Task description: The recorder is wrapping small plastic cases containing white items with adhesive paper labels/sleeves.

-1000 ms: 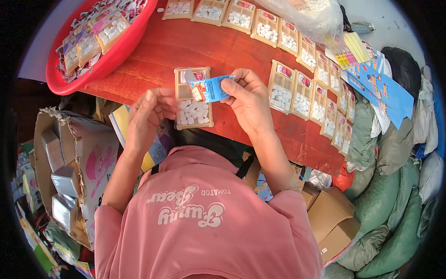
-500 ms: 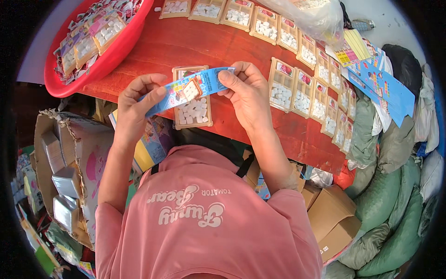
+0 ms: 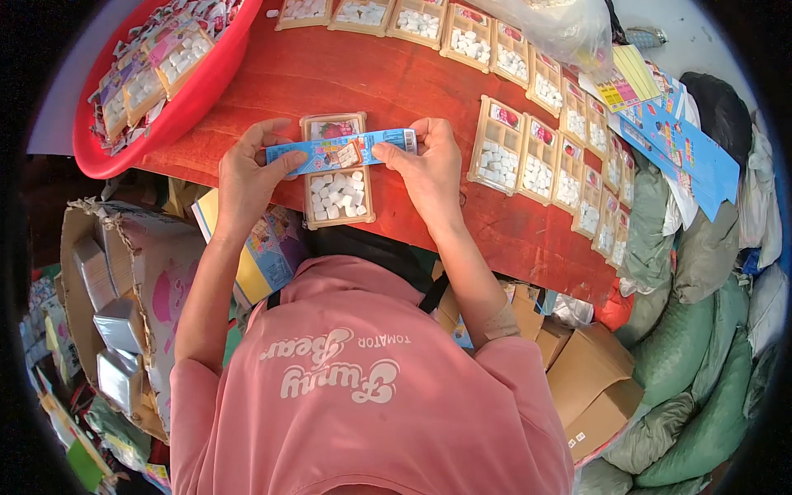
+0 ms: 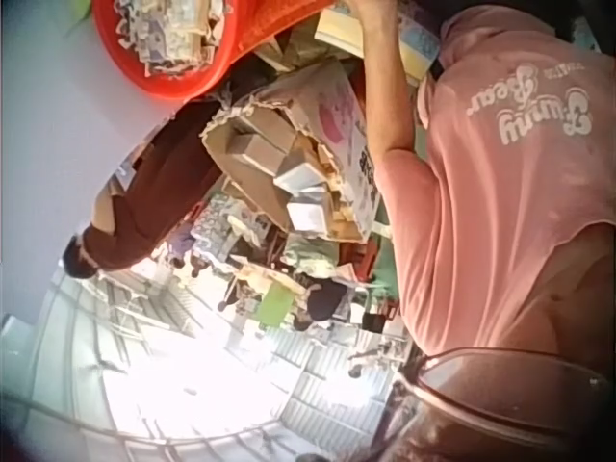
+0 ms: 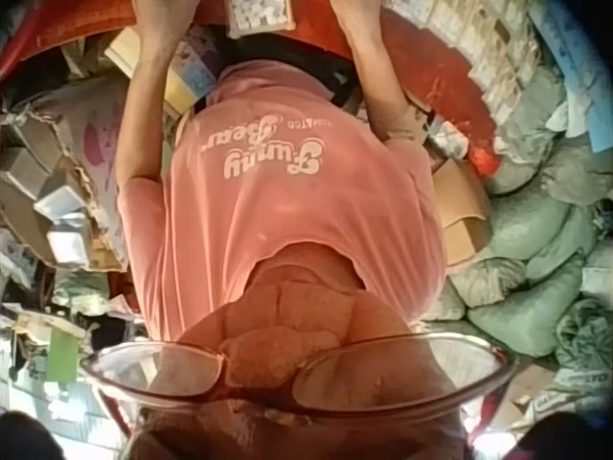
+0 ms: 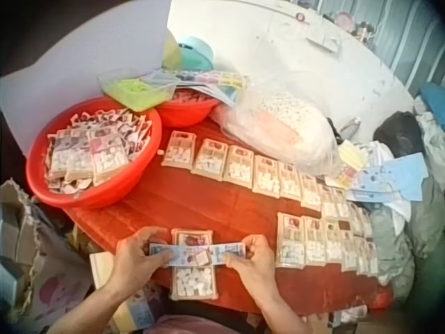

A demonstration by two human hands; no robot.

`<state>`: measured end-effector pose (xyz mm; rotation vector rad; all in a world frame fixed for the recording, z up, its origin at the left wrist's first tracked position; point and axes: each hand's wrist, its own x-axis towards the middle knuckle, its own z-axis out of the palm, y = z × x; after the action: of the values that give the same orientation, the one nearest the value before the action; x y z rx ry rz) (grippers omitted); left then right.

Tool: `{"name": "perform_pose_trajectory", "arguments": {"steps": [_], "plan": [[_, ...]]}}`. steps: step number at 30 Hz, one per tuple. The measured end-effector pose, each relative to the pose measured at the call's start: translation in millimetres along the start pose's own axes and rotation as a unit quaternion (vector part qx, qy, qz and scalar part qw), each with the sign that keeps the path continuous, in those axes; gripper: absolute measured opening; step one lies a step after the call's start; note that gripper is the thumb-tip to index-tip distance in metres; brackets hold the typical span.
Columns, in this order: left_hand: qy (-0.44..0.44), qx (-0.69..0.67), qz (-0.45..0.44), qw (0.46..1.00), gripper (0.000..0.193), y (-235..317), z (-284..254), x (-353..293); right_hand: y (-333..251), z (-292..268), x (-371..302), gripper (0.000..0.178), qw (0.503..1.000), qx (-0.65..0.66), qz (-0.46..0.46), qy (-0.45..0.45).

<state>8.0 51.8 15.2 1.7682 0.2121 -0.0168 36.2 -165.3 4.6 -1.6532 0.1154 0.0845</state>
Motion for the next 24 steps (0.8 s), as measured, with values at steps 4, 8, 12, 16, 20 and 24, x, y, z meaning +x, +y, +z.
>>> {"name": "perform_pose_trajectory", "arguments": {"steps": [4,8,12,16,20,24], "plan": [[-0.001,0.044,-0.004,0.999,0.040,1,2,-1,14,-3,4,0.035,0.987,-0.145,-0.064,0.021],[0.020,0.127,0.044,0.991,0.037,0,2,-5,5,10,-3,0.035,0.947,-0.291,-0.127,0.037],[0.039,0.143,0.029,0.989,0.028,-4,-11,-28,2,23,-16,0.036,0.924,-0.342,-0.171,0.009],[0.087,0.012,-0.032,0.996,0.018,-32,-32,-65,0,39,-38,0.037,0.943,-0.292,-0.143,-0.066],[0.139,-0.026,-0.038,0.989,0.009,-60,-29,-82,0,50,-43,0.039,0.935,-0.301,-0.162,-0.092],[0.150,-0.030,-0.067,0.986,0.007,-58,-18,-84,0,49,-42,0.040,0.925,-0.316,-0.184,-0.103]]}}
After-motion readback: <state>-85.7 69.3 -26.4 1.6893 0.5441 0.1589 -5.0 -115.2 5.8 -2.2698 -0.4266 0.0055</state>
